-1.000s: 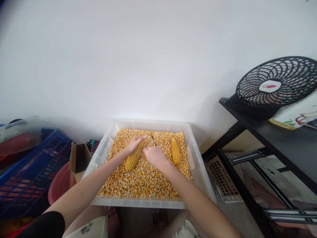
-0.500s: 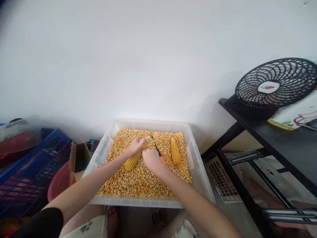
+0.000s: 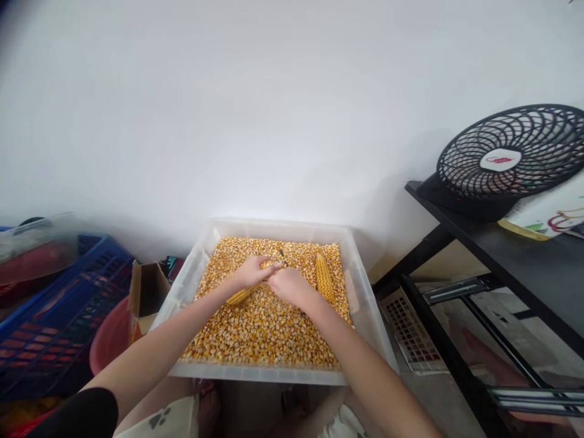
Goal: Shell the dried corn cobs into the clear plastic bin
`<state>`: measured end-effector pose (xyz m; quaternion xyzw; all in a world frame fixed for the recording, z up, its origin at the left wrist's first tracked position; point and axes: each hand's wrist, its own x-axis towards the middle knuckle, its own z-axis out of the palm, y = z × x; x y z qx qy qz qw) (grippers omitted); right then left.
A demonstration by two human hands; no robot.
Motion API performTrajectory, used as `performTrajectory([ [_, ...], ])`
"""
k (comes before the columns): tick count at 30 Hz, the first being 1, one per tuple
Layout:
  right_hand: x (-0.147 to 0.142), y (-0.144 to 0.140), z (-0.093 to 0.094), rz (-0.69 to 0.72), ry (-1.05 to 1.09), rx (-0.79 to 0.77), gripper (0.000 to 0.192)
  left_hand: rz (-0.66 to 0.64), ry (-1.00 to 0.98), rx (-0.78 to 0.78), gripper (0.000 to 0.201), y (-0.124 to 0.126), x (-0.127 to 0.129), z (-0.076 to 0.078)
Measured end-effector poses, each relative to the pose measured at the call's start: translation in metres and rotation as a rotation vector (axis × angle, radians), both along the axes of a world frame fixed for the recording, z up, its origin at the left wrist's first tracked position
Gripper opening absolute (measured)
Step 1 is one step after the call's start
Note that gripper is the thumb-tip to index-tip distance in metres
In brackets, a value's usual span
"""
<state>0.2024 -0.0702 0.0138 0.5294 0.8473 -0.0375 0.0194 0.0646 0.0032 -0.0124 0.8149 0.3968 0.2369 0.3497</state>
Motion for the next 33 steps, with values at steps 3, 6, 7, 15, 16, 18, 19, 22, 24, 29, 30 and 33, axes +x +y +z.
performTrajectory([
  [3, 0.003, 0.0, -0.001, 0.01, 0.048, 0.006, 0.037, -0.003, 0.006, 0.034, 0.041, 0.002, -0.002, 0.003],
  [6, 0.004, 0.001, -0.001, -0.004, 0.127, 0.019, 0.038, 0.055, -0.068, 0.014, 0.044, 0.008, -0.006, 0.003],
  [7, 0.005, 0.001, -0.002, -0.021, 0.148, 0.032, 0.038, 0.074, -0.096, -0.005, 0.045, 0.011, -0.007, 0.003],
  [15, -0.003, 0.0, -0.004, -0.115, 0.196, 0.084, 0.038, 0.094, -0.149, -0.083, 0.047, 0.015, -0.009, 0.002],
  [16, -0.003, 0.0, -0.004, -0.122, 0.197, 0.092, 0.038, 0.096, -0.148, -0.088, 0.047, 0.015, -0.009, 0.003],
  [18, -0.004, 0.0, -0.006, -0.126, 0.198, 0.11, 0.038, 0.102, -0.146, -0.093, 0.048, 0.014, -0.009, 0.003],
  [19, -0.003, 0.0, -0.006, -0.125, 0.198, 0.118, 0.038, 0.105, -0.145, -0.094, 0.048, 0.014, -0.009, 0.003],
  [22, -0.002, 0.001, -0.01, -0.113, 0.196, 0.134, 0.037, 0.098, -0.148, -0.1, 0.047, 0.016, -0.009, 0.002],
  [24, -0.001, 0.003, -0.012, -0.098, 0.195, 0.137, 0.035, 0.079, -0.148, -0.106, 0.047, 0.016, -0.008, -0.001],
  [29, 0.003, 0.007, -0.016, -0.066, 0.24, 0.1, 0.03, 0.057, -0.122, -0.104, 0.046, 0.014, -0.007, -0.003],
  [30, 0.004, 0.007, -0.016, -0.063, 0.261, 0.089, 0.031, 0.049, -0.121, -0.097, 0.046, 0.013, -0.007, -0.003],
  [33, 0.007, 0.007, -0.015, -0.057, 0.315, 0.06, 0.033, 0.03, -0.112, -0.069, 0.046, 0.009, -0.005, -0.001],
])
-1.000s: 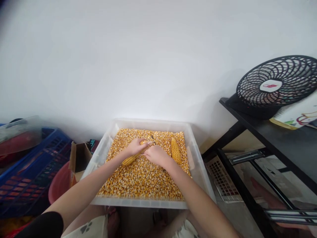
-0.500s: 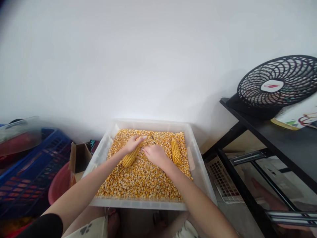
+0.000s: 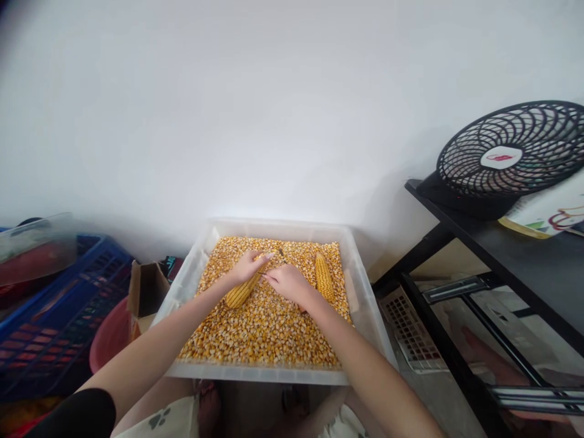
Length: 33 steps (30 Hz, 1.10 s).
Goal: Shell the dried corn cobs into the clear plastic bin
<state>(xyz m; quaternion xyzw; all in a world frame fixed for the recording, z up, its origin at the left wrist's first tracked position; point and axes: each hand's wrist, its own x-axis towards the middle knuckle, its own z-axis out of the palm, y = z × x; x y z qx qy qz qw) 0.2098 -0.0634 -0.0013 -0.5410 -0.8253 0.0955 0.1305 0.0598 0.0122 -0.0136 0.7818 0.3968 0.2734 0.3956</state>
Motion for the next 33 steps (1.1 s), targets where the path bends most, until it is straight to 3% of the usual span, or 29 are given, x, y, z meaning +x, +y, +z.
performTrajectory([
  [10, -0.013, -0.01, -0.003, -0.158, 0.021, -0.004, 0.032, 0.027, 0.057, 0.054, 0.047, -0.005, 0.003, 0.0],
  [15, -0.001, -0.005, -0.002, -0.044, 0.108, -0.038, 0.031, 0.014, 0.091, 0.052, 0.047, -0.007, 0.003, 0.002],
  [24, 0.018, -0.001, 0.013, 0.08, 0.22, -0.279, 0.024, -0.219, 0.151, 0.044, 0.041, -0.01, 0.005, 0.002],
  [27, 0.018, -0.002, 0.014, 0.097, 0.169, -0.373, 0.022, -0.234, 0.133, 0.025, 0.041, -0.009, 0.005, 0.002],
  [33, 0.012, -0.003, 0.009, 0.003, 0.175, -0.19, 0.029, -0.2, 0.048, -0.056, 0.044, -0.004, 0.003, -0.001],
])
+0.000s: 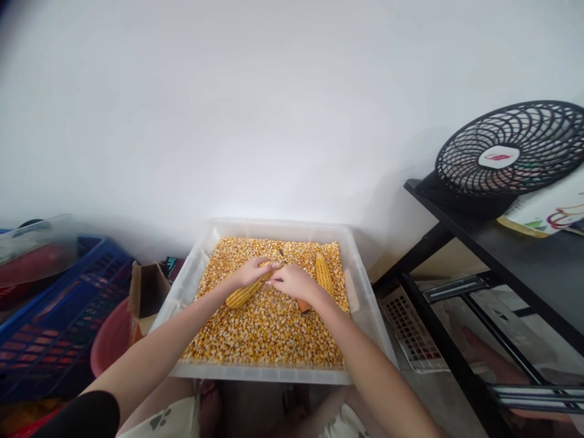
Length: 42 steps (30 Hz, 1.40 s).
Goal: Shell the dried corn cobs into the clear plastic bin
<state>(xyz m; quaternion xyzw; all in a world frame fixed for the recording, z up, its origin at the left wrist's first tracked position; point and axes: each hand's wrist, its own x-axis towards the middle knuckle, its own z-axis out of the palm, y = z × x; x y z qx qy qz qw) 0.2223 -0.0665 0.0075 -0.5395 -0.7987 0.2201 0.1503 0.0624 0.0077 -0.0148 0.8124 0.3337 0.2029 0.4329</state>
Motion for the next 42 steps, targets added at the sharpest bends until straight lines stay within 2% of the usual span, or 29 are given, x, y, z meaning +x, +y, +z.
performTrajectory([
  [4, -0.001, 0.0, 0.003, -0.045, -0.032, 0.077, 0.035, 0.071, -0.047, -0.109, 0.045, 0.005, -0.005, -0.001],
  [8, -0.002, 0.001, 0.003, -0.088, -0.061, 0.135, 0.032, 0.124, -0.105, -0.234, 0.044, 0.009, -0.009, -0.004],
  [10, -0.003, 0.001, 0.001, -0.084, -0.068, 0.142, 0.031, 0.128, -0.1, -0.245, 0.044, 0.011, -0.009, -0.007],
  [15, -0.006, 0.001, -0.005, -0.097, -0.106, 0.182, 0.03, 0.158, -0.079, -0.155, 0.045, 0.013, -0.008, -0.009],
  [20, -0.016, -0.003, -0.01, -0.128, -0.189, 0.254, 0.035, 0.181, -0.098, -0.272, 0.045, 0.013, -0.009, -0.008],
  [23, -0.019, -0.004, -0.012, -0.067, -0.311, 0.315, 0.034, 0.187, -0.099, -0.288, 0.045, 0.014, -0.009, -0.008],
  [26, -0.019, -0.005, -0.013, 0.023, -0.402, 0.345, 0.029, 0.197, -0.089, -0.256, 0.045, 0.015, -0.009, -0.008],
  [28, -0.019, -0.005, -0.015, 0.032, -0.398, 0.342, 0.027, 0.21, -0.064, -0.193, 0.045, 0.014, -0.008, -0.007],
  [31, -0.02, -0.006, -0.019, -0.047, -0.267, 0.318, 0.028, 0.217, -0.055, -0.141, 0.045, 0.012, -0.007, -0.005],
  [35, -0.023, -0.007, -0.021, -0.141, -0.125, 0.25, 0.035, 0.208, -0.051, -0.157, 0.044, 0.01, -0.007, -0.003],
  [40, -0.027, -0.013, -0.019, -0.041, -0.374, 0.321, 0.025, 0.213, -0.031, -0.059, 0.044, 0.01, -0.007, -0.005],
  [42, -0.028, -0.014, -0.019, -0.062, -0.372, 0.315, 0.025, 0.214, -0.025, -0.052, 0.045, 0.011, -0.007, -0.006],
])
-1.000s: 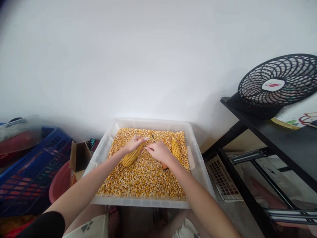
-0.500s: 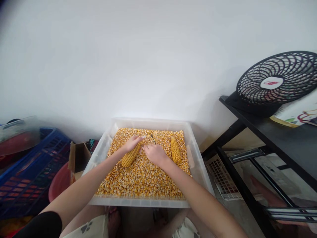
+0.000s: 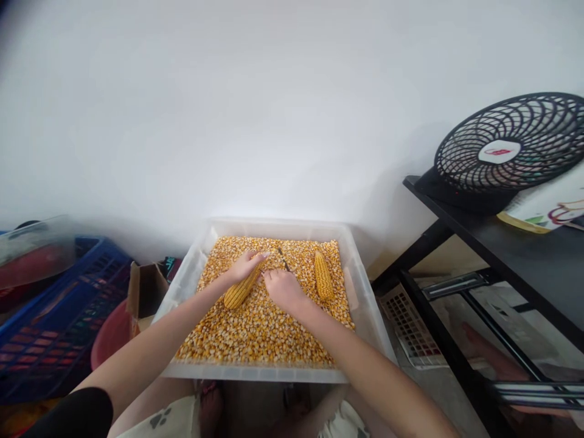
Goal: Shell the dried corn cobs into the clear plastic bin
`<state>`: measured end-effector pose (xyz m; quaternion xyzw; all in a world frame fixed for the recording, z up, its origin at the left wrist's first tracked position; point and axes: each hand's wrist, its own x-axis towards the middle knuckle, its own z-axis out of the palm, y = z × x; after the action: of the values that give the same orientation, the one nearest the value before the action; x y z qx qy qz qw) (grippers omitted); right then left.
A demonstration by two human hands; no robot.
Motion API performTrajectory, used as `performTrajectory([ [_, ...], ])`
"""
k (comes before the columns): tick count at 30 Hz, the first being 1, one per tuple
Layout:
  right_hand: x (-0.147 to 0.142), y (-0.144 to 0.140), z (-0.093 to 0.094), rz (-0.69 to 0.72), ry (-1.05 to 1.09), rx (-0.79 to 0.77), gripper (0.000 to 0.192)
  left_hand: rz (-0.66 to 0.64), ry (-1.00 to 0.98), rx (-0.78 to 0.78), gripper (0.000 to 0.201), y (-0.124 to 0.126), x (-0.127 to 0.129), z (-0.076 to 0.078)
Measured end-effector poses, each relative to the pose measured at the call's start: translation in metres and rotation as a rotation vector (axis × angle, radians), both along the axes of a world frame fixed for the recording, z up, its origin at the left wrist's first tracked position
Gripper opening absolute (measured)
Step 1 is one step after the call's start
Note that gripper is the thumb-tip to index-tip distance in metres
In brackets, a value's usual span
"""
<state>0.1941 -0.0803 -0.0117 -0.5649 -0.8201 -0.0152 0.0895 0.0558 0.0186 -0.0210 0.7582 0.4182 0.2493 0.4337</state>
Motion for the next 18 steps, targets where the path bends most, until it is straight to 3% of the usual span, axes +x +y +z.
performTrajectory([
  [3, 0.0, 0.003, 0.0, -0.087, 0.195, -0.059, 0.031, 0.008, -0.004, -0.045, 0.047, 0.0, 0.0, -0.001],
  [6, 0.001, 0.009, 0.002, -0.108, 0.324, -0.085, 0.037, -0.007, -0.069, -0.202, 0.045, 0.0, -0.001, 0.0],
  [9, 0.001, 0.012, 0.007, -0.073, 0.277, -0.041, 0.033, -0.014, -0.154, -0.326, 0.042, 0.002, -0.003, 0.002],
  [18, 0.0, 0.007, 0.012, -0.066, 0.167, -0.008, 0.034, 0.001, -0.174, -0.298, 0.04, 0.006, -0.004, -0.001],
])
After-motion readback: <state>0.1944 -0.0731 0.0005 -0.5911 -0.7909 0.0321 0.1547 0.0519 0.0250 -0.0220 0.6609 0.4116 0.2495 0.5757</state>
